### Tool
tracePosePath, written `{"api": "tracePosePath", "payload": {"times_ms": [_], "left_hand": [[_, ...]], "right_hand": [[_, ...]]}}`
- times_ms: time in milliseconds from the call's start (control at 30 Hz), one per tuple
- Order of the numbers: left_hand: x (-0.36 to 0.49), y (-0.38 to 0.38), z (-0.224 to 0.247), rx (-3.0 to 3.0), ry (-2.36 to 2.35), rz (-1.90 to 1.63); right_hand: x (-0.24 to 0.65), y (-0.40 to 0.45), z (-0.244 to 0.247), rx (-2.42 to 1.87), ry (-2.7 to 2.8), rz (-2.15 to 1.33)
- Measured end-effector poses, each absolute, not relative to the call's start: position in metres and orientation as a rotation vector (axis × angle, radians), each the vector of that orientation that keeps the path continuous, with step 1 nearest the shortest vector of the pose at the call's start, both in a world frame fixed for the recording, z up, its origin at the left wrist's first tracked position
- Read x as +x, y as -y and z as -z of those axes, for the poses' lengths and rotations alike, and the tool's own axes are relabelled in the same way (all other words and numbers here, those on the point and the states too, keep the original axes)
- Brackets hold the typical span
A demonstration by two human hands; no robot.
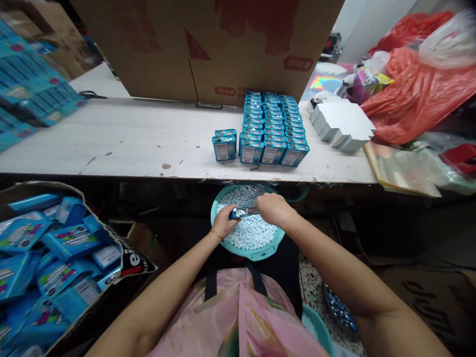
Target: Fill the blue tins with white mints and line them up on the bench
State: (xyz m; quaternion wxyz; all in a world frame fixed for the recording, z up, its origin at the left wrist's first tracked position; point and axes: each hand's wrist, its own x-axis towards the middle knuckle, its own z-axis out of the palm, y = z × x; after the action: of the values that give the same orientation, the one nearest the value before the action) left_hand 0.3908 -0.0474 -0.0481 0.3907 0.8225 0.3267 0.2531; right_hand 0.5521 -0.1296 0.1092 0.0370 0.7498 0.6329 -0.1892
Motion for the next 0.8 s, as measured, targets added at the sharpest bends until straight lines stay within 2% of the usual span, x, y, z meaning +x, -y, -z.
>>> {"api": "tracePosePath", "payload": {"times_ms": [133,267,500,667,800], "left_hand": [[0.381,0.043,0.049,1.993,-0.834,-0.693],[0.370,0.040,0.044,1.900,-0.851,-0.709],[0.350,0.036,0.026,1.800,-1.001,-0.780],[0.337,0.032,0.022,1.722,-1.078,-0.817],[0.336,0.029,0.023,1.681,-1.094,-0.881]], "right_hand": [[0.586,0.157,-0.086,2.313,-1.825,0.495],[0.602,0.174,-0.026,2.452,-1.673,0.628],[0.536,0.137,0.068,2.637,-1.703,0.866],[0.530,0.129,0.089,2.747,-1.772,1.005],[0.558,0.145,0.080,2.792,-1.808,1.092]]}}
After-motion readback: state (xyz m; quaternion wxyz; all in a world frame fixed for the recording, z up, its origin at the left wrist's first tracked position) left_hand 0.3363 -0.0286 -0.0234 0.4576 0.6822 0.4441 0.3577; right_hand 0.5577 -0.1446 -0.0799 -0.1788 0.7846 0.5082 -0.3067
